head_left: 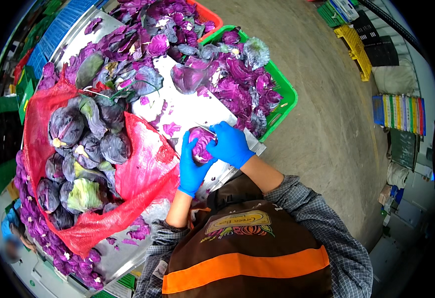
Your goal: The person processes red cabbage by cutting out the cores with a knife and pulling off loose outer leaves, then places the cored cabbage into a red mesh bag.
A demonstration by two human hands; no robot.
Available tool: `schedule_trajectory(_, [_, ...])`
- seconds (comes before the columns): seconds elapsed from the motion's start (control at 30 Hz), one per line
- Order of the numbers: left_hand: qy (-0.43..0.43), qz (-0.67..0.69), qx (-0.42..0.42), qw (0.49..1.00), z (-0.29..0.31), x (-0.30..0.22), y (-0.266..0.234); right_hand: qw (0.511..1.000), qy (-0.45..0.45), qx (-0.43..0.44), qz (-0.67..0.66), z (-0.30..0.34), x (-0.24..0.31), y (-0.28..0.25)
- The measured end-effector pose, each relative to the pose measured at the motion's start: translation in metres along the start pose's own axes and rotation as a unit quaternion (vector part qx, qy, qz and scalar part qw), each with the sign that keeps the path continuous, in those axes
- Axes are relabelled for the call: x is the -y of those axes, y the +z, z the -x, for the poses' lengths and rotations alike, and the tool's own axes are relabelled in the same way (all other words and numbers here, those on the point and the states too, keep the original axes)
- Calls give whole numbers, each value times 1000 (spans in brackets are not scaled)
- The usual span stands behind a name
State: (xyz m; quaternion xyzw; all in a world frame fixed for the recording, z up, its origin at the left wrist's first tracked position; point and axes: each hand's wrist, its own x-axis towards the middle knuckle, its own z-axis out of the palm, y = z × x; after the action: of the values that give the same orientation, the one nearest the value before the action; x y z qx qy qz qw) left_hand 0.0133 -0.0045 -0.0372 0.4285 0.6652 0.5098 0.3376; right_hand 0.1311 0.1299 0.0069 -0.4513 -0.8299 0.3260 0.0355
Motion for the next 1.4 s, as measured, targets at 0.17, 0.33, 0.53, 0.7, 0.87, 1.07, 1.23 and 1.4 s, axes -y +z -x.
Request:
schedule_trajectory(0.17, [14,12,-1,1000,0,3,5,999,-11,-30,-40,-6,-31,8])
schedule_trajectory(0.33, [20,-17,-18,999,15,3,-1,989,68,-26,-128,-6,-76,13])
schedule_trajectory(0.53, [-111,-37,-76,990,7,-14,-6,960,38,-74,-268,8,-56,36])
schedule_trajectory(0.7, [-118,36,-31,992,-1,-1,-31,963,50,-101,-247,-12,-83,18])
schedule_trajectory(0.87, [-94,176,-52,979,6,-9,-31,978,29,-195,63,-8,-82,-21])
schedule_trajectory(1.07, [24,33,-32,999,0,-41,-34,965,-37,54,-254,10,5,-57])
schedule_trajectory(1.23, [74,-51,-7,996,1,-46,-42,962,-116,122,-217,0,0,-56])
schedule_trajectory(1.4, [74,-93,37,992,0,-49,-47,984,-128,108,-59,4,5,-47])
